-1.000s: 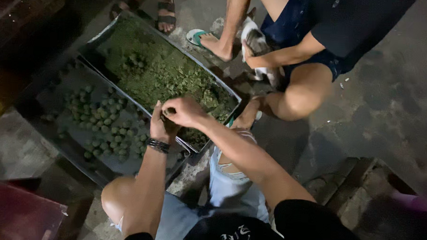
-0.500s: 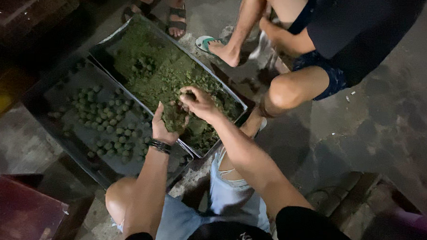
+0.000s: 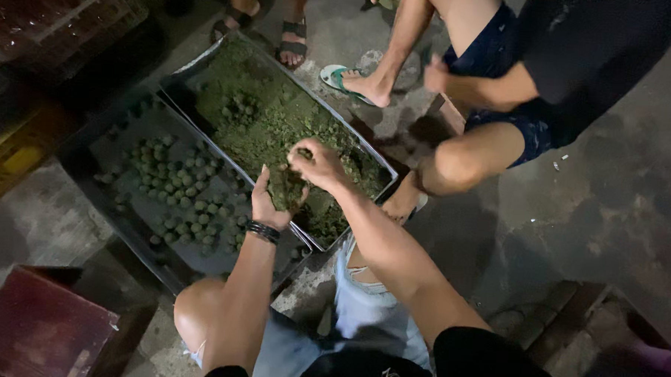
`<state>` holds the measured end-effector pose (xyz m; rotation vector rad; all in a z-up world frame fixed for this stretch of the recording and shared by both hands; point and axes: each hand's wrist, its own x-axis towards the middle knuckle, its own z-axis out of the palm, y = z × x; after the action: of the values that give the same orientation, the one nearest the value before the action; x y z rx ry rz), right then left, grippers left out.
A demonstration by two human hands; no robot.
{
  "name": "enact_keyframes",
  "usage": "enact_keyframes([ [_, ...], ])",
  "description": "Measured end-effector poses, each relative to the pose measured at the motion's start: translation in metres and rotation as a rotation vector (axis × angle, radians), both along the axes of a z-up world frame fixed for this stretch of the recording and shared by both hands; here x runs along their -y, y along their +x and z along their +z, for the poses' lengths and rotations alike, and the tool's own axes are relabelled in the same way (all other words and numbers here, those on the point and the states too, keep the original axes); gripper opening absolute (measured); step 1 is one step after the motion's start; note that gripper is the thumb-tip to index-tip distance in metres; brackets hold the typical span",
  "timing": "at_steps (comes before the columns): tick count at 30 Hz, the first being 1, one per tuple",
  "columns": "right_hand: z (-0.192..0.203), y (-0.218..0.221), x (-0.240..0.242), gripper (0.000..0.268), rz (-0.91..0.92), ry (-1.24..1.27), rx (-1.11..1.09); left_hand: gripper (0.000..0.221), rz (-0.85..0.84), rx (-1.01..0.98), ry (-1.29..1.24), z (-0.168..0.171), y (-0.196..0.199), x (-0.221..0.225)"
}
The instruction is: The person rolls pieces of green material into spherical shapes by hand over a metal tray.
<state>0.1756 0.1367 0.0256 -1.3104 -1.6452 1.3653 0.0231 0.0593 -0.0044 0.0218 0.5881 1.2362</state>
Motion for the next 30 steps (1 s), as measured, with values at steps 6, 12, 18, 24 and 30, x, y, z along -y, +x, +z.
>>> enact_keyframes([
  [6,-0.021,0.018,-0.017,0.026,-0.183,-0.092,-0.088,0.048,0.038,0.024,0.301,-0.004,0.019,-0.040],
  [12,-0.070,0.039,-0.043,0.032,-0.300,0.055,-0.065,0.047,0.093,-0.018,-0.008,-0.010,0.021,-0.055],
  [18,-0.107,0.045,-0.074,0.076,-0.535,-0.152,0.283,0.044,0.172,-0.059,0.028,0.018,0.016,-0.050],
  [24,-0.118,0.034,-0.062,0.049,-0.338,0.006,0.066,0.042,0.185,0.002,0.078,0.059,0.015,-0.044],
  [30,-0.078,0.034,-0.040,0.018,-0.045,-0.207,0.234,0.039,0.185,0.072,0.094,0.030,0.013,-0.044],
])
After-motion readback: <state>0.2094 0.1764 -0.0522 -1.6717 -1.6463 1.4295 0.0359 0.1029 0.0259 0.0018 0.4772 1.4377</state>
